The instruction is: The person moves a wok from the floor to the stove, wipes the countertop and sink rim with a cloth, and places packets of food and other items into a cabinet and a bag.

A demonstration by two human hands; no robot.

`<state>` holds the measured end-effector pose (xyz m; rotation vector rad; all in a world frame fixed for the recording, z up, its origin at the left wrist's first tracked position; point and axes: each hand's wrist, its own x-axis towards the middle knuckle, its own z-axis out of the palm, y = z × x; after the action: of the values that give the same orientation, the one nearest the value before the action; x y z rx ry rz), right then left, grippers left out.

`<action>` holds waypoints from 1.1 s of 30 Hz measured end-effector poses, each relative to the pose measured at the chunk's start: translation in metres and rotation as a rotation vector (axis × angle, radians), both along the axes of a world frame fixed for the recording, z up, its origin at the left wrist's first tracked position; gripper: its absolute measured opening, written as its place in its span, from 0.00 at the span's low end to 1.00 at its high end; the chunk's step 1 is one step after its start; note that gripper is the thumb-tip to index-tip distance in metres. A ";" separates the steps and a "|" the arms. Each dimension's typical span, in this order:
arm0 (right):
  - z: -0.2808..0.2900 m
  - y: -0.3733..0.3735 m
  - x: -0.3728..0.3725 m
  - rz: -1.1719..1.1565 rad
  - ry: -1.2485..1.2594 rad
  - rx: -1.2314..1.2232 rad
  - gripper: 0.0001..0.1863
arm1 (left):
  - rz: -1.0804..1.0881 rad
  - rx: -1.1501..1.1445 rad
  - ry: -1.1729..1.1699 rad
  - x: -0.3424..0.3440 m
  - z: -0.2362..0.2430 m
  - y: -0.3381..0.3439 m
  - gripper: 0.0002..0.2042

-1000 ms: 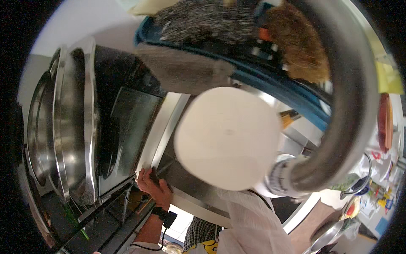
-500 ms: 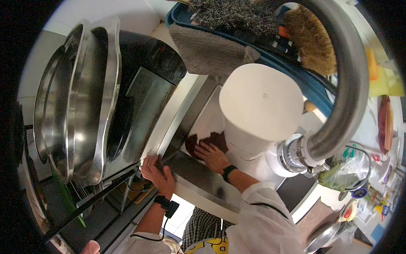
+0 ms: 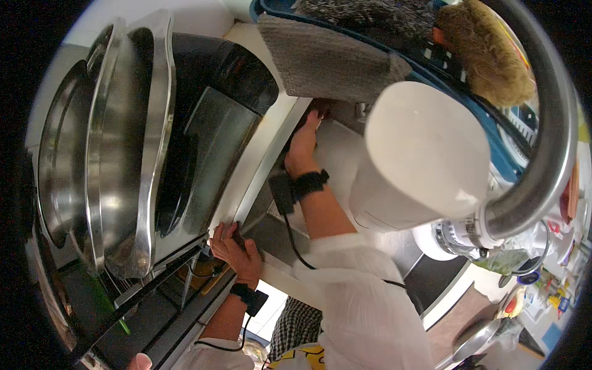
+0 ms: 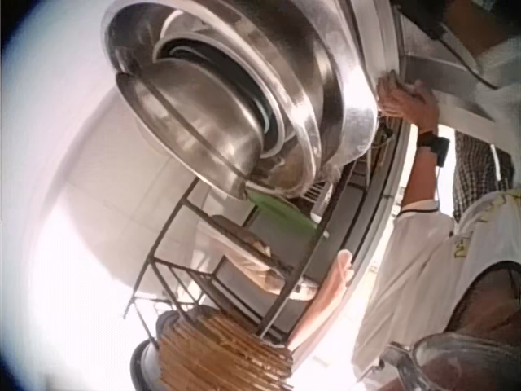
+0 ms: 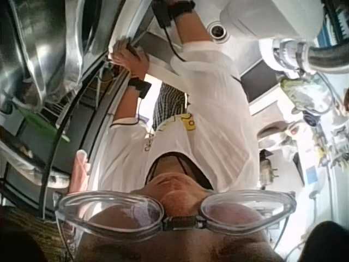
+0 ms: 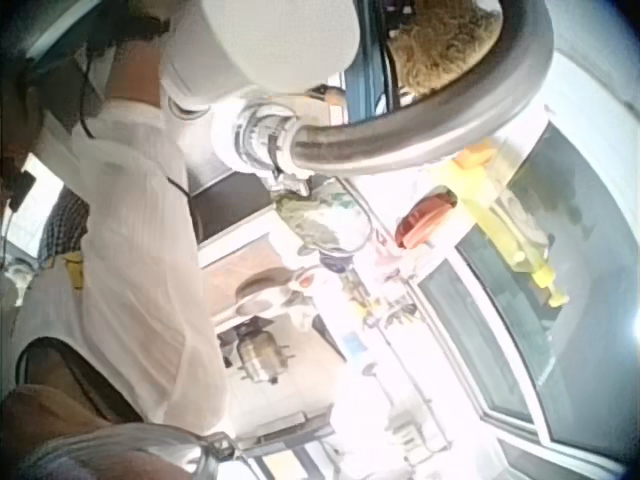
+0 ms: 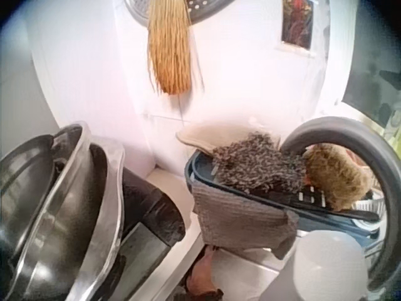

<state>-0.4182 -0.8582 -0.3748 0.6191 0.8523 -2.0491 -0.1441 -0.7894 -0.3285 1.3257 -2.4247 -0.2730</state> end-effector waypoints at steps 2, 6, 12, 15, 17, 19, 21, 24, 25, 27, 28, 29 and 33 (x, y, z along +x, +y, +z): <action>-0.003 0.013 0.033 0.105 0.087 -0.059 0.27 | 0.007 0.001 -0.009 -0.001 0.004 -0.001 0.27; 0.003 0.064 0.132 0.369 0.287 -0.197 0.31 | 0.029 0.016 -0.016 0.001 0.003 0.001 0.25; 0.010 0.059 0.123 0.510 -0.280 -0.136 0.34 | 0.018 -0.012 -0.045 0.003 0.002 0.001 0.25; -0.061 0.036 0.059 0.242 -0.173 -0.220 0.33 | 0.017 0.004 -0.036 0.004 -0.007 0.002 0.26; -0.083 0.022 0.023 0.106 -0.073 -0.227 0.34 | 0.026 -0.032 -0.033 -0.003 0.001 0.004 0.26; -0.084 0.008 0.017 0.125 0.040 -0.119 0.35 | 0.056 -0.008 -0.014 0.002 0.005 0.001 0.26; -0.086 0.013 0.042 0.250 0.158 0.055 0.36 | 0.066 0.008 0.040 0.003 0.002 0.001 0.25; -0.099 0.058 0.098 0.672 0.223 0.246 0.33 | 0.018 -0.006 0.009 -0.004 0.004 0.002 0.25; -0.103 0.078 0.103 0.749 0.208 0.184 0.35 | 0.025 -0.008 0.009 -0.005 0.004 0.004 0.25; -0.067 0.095 0.115 0.918 0.105 0.055 0.35 | 0.007 -0.023 -0.040 0.005 0.001 0.000 0.26; -0.037 0.097 0.112 0.989 0.021 -0.001 0.32 | 0.037 -0.027 -0.027 0.006 0.003 -0.001 0.25; -0.014 0.103 0.106 0.995 0.023 -0.003 0.32 | 0.043 -0.030 -0.026 0.004 0.004 0.001 0.25; -0.014 0.110 0.121 1.831 1.170 0.121 0.26 | 0.003 -0.018 0.022 -0.007 0.010 0.001 0.24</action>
<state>-0.2969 -0.7483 -0.3887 -1.1600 1.3178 -0.4004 -0.1508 -0.7880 -0.3182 1.3119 -2.4016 -0.2626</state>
